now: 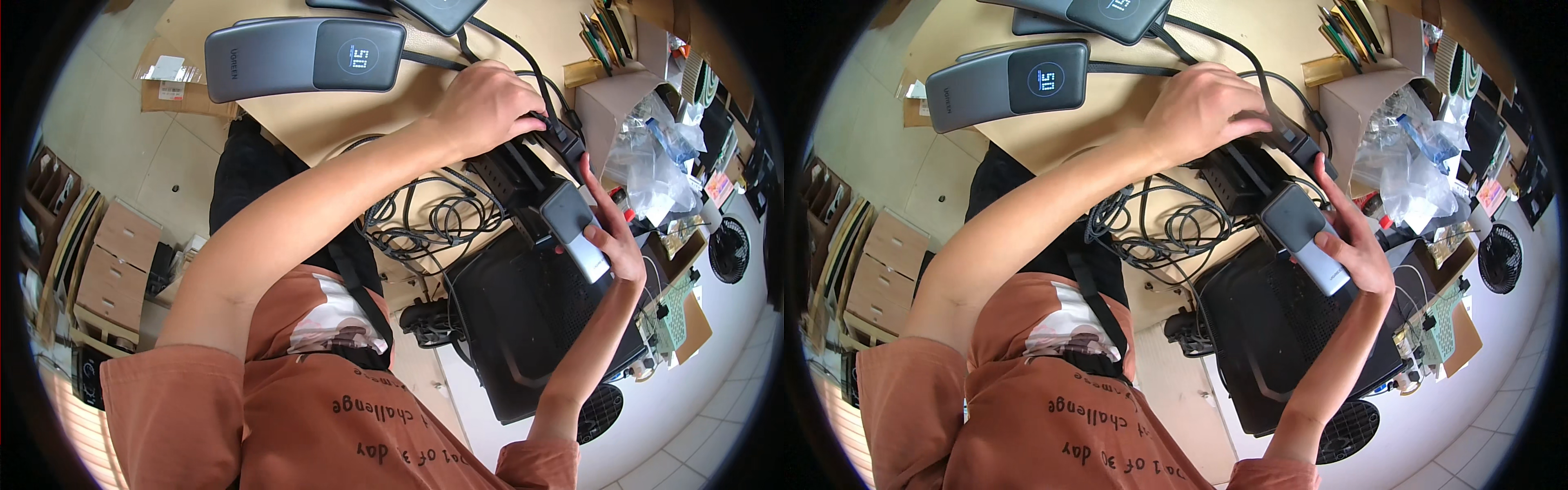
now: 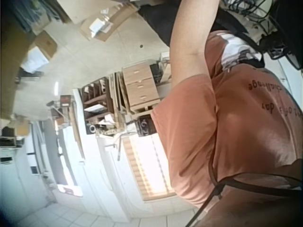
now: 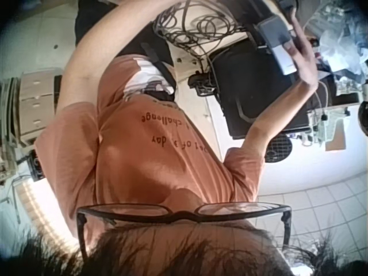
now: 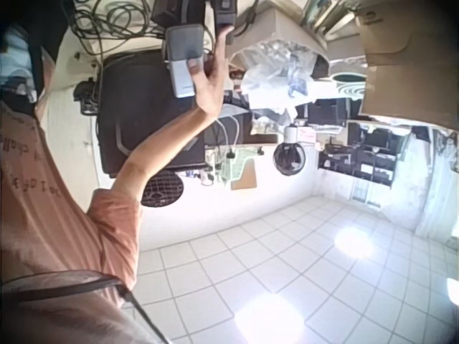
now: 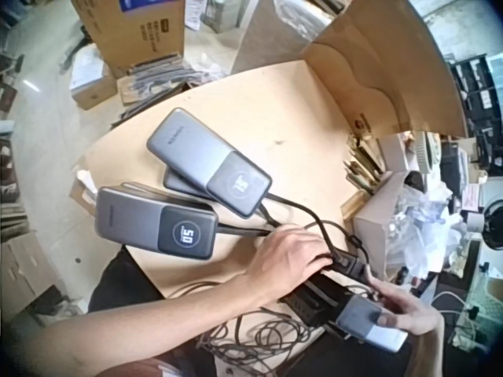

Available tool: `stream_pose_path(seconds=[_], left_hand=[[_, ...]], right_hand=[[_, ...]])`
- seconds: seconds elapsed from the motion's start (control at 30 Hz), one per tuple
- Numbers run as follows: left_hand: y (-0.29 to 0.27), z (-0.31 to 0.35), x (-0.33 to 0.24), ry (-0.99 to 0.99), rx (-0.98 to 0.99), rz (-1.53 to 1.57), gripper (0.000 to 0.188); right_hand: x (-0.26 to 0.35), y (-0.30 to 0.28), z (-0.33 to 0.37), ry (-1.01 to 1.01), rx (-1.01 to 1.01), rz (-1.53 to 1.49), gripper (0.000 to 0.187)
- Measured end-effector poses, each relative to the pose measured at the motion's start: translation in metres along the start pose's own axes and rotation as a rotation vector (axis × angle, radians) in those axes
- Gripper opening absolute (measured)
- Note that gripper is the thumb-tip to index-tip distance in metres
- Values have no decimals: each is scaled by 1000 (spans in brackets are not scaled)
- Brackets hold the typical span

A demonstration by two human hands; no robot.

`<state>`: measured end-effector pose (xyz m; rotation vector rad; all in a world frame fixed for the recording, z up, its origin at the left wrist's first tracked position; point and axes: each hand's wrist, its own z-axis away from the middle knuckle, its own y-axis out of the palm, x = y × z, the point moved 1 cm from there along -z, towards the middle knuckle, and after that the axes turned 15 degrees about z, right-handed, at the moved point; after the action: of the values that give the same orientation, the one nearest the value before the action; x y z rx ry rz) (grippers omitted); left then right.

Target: Connecting and organizing power banks and charging cables on a desk.

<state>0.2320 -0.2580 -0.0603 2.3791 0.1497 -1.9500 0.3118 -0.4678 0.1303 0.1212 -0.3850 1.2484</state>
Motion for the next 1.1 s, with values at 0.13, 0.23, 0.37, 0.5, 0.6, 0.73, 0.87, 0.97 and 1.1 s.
stream_pose_path(seconds=[0.13,0.23,0.37,0.5,0.6,0.73,0.87,0.97,1.1], left_hand=[[4,-4,6,52,29,58,14],[3,-6,12,129,88,57,13],[-1,-7,9,196,129,2,15],[-11,-6,-12,86,233,-101,21],[-21,22,-57,-11,168,-362,43],[-90,66,-131,-327,106,1,36],[-110,125,-139,-912,77,652,54],[-115,135,-145,-1075,96,822,69],[-141,133,-134,-1052,147,655,73]], right_hand=[[-5,-2,-2,-81,-97,58,96],[0,-4,-2,-13,-10,-20,95],[-1,-4,-3,-13,-42,9,93],[5,4,-3,-68,-146,12,90],[3,13,7,-114,-115,2,87],[0,65,22,-176,-226,-237,77],[21,177,4,-223,-290,-795,69],[46,260,-15,-137,-455,-1093,59],[70,315,-55,-263,-363,-1374,42]])
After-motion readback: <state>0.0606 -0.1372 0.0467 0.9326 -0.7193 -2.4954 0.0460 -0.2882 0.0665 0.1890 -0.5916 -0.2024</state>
